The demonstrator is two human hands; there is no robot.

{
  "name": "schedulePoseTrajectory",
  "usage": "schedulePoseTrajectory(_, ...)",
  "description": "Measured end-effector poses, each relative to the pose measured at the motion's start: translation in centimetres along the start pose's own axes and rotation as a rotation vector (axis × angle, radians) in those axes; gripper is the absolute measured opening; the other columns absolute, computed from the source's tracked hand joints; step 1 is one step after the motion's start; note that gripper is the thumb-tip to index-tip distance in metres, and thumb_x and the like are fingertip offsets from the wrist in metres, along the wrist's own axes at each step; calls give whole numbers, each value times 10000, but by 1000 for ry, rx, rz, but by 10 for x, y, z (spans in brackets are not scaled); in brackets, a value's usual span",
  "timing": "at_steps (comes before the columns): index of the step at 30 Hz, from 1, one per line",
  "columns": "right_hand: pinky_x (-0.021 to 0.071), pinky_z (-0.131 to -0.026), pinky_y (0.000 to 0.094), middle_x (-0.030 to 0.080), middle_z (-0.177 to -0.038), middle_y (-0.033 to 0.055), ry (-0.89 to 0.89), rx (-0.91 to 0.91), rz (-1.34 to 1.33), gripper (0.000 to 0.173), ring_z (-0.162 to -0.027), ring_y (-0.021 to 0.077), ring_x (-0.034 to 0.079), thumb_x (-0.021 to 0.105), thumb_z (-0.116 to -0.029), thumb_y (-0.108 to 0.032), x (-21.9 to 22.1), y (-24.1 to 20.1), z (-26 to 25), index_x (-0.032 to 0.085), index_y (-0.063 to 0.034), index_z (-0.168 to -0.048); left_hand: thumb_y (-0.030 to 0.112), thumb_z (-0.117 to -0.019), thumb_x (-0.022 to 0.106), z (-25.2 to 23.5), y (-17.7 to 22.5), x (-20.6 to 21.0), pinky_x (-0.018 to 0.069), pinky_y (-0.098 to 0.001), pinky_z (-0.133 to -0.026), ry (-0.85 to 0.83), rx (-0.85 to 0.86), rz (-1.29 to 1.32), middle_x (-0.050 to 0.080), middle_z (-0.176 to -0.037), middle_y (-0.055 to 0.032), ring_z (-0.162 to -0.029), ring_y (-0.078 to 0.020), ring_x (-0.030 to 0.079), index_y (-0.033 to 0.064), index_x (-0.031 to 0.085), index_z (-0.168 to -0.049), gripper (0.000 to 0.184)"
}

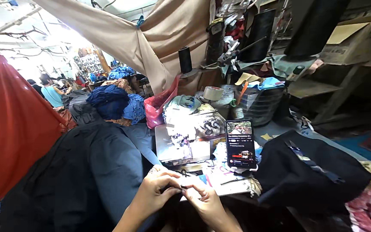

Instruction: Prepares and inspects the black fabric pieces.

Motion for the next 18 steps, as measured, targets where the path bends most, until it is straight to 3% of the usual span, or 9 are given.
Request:
schedulePoseTrajectory(4,549,-970,198,761,-1086,45,-18,-21,28,147,-1081,24,681,684,-920,-81,4,-5,3,774,-19,-1018,286,-938,734,1,-3,-1,485,-292,-975,-6,-58,-36,758,-1044,73,-1058,-55,641,181,772,-943,112)
schedulePoseTrajectory(8,549,-894,150,766,-981,24,10,-21,92,130,-971,-26,685,694,-894,-93,4,-8,3,779,-23,-963,300,-915,753,0,-1,-3,475,-283,-921,-19,-81,-75,734,-927,71,-977,-56,631,171,766,-923,130)
schedulePoseTrajectory(11,567,-909,179,771,-1006,49,22,-47,73,143,-981,7,704,689,-877,-49,9,-11,2,769,8,-982,303,-923,745,-3,2,-7,488,-250,-903,-31,-75,-113,747,-914,61,-946,-53,636,158,795,-978,163)
schedulePoseTrajectory(13,596,-811,194,743,-948,60,85,0,38,158,-870,23,708,693,-840,3,14,-16,2,702,47,-991,303,-922,741,-6,4,-10,483,-231,-874,-29,-47,-140,735,-855,61,-918,-51,631,172,809,-921,147)
schedulePoseTrajectory(15,604,-786,208,687,-961,58,104,17,16,194,-851,28,689,674,-840,40,22,-17,0,605,47,-1021,289,-950,719,-17,5,-18,496,-233,-880,-28,6,-94,730,-869,49,-928,-53,638,159,794,-916,153)
schedulePoseTrajectory(18,601,-836,237,730,-977,106,47,-78,-23,151,-898,70,709,628,-881,59,38,-7,-8,694,75,-1016,276,-994,663,-48,10,-48,576,-243,-845,6,39,-27,710,-940,38,-923,-46,670,129,745,-970,170)
Point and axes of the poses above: each hand's wrist, its own z-axis away from the middle knuckle, its own x-axis out of the palm, y = z × x, the point moved 5 cm from there along -z, towards the middle knuckle
